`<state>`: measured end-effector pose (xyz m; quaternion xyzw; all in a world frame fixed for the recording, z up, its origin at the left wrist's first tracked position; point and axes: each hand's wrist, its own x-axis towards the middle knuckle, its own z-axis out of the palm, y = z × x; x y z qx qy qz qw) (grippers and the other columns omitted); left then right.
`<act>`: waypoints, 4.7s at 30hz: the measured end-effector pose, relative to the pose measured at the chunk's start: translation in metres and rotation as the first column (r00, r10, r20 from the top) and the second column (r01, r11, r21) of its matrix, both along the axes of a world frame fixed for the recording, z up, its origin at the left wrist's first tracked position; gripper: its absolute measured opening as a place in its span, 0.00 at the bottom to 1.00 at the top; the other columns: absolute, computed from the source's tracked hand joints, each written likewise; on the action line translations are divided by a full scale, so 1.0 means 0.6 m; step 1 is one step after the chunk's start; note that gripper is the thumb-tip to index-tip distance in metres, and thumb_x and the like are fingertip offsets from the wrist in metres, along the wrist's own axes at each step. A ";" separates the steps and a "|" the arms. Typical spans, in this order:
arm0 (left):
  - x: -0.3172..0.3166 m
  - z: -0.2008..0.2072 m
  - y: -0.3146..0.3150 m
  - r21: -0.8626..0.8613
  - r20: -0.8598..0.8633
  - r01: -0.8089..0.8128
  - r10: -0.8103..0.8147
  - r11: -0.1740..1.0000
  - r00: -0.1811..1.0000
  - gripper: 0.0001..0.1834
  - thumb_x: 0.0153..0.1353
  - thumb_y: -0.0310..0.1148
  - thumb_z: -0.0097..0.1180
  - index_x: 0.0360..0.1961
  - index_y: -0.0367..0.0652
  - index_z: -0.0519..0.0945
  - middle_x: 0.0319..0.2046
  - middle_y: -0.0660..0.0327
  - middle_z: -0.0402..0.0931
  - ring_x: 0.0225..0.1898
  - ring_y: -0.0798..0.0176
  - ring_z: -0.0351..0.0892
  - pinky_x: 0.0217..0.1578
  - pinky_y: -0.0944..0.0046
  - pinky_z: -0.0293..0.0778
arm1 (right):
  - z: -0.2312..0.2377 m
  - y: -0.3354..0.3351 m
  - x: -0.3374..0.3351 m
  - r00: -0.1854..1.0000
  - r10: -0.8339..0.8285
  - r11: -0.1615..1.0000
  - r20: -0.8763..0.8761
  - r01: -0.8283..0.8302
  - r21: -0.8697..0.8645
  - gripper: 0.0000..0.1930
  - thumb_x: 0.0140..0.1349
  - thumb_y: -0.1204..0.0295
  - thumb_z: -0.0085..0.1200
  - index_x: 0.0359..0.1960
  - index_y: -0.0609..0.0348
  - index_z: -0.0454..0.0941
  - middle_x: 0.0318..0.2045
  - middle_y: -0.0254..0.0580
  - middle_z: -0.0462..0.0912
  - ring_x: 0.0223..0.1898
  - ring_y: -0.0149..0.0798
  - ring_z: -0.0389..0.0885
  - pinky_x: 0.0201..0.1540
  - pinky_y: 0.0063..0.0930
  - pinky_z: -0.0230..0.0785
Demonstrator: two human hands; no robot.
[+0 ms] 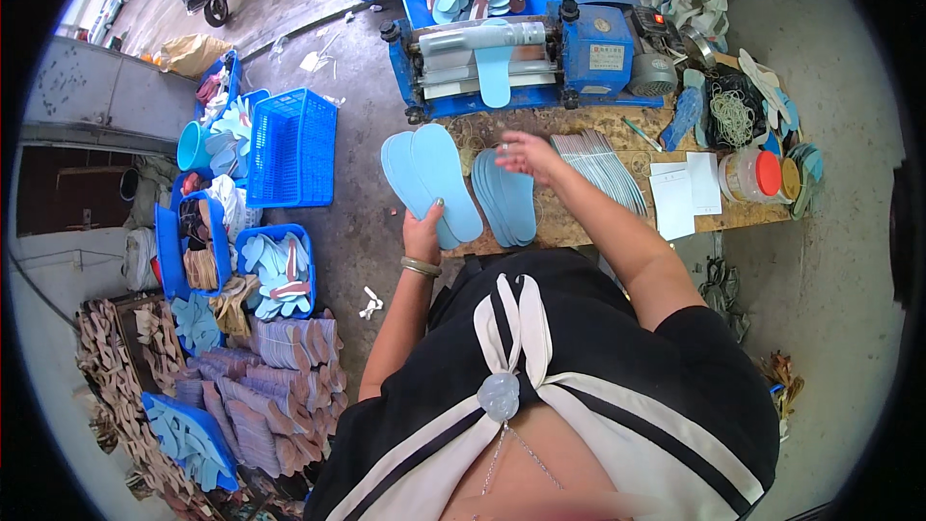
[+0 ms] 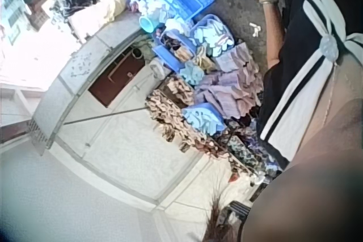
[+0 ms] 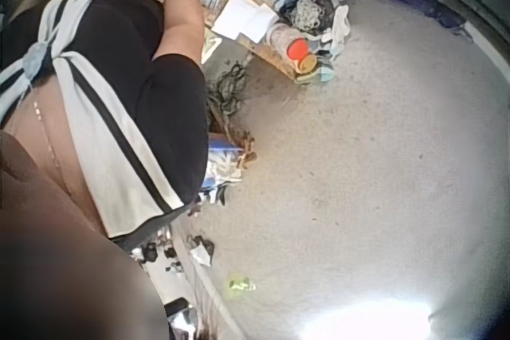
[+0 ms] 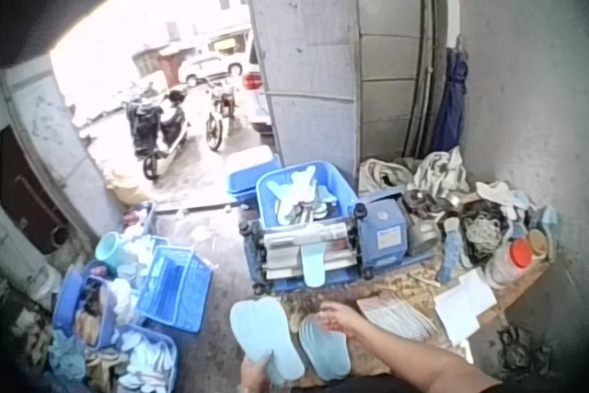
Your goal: Organizing and stacking shoe insoles at a workstation and moving them to a storage bin.
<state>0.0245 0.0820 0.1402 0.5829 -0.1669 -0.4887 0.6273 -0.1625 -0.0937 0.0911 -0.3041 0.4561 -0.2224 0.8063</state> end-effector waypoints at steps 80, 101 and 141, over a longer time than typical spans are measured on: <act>-0.035 -0.034 -0.043 0.026 -0.167 0.056 -0.051 0.998 0.985 0.17 0.56 0.24 0.45 0.49 0.39 0.66 0.41 0.59 0.72 0.40 0.64 0.73 0.40 0.65 0.70 | 0.024 0.128 -0.022 0.934 0.324 0.945 0.152 -0.327 -0.001 0.14 0.57 0.73 0.49 0.46 0.57 0.70 0.33 0.33 0.78 0.30 0.28 0.80 0.26 0.12 0.69; -0.002 -0.057 0.012 0.092 -0.224 0.082 -0.059 0.992 0.973 0.17 0.57 0.28 0.36 0.49 0.36 0.64 0.38 0.50 0.74 0.36 0.54 0.77 0.36 0.58 0.74 | 0.027 -0.010 -0.022 0.997 0.018 1.000 0.080 -0.016 -0.026 0.14 0.59 0.76 0.43 0.47 0.58 0.68 0.35 0.38 0.78 0.29 0.30 0.80 0.25 0.14 0.71; 0.017 -0.063 -0.008 0.151 -0.228 0.063 -0.027 0.987 0.973 0.18 0.58 0.30 0.37 0.49 0.36 0.64 0.38 0.51 0.74 0.37 0.54 0.77 0.37 0.57 0.73 | -0.014 -0.097 0.032 0.994 -0.105 0.993 0.032 0.106 -0.046 0.19 0.58 0.78 0.43 0.52 0.60 0.63 0.37 0.43 0.76 0.32 0.33 0.79 0.26 0.16 0.71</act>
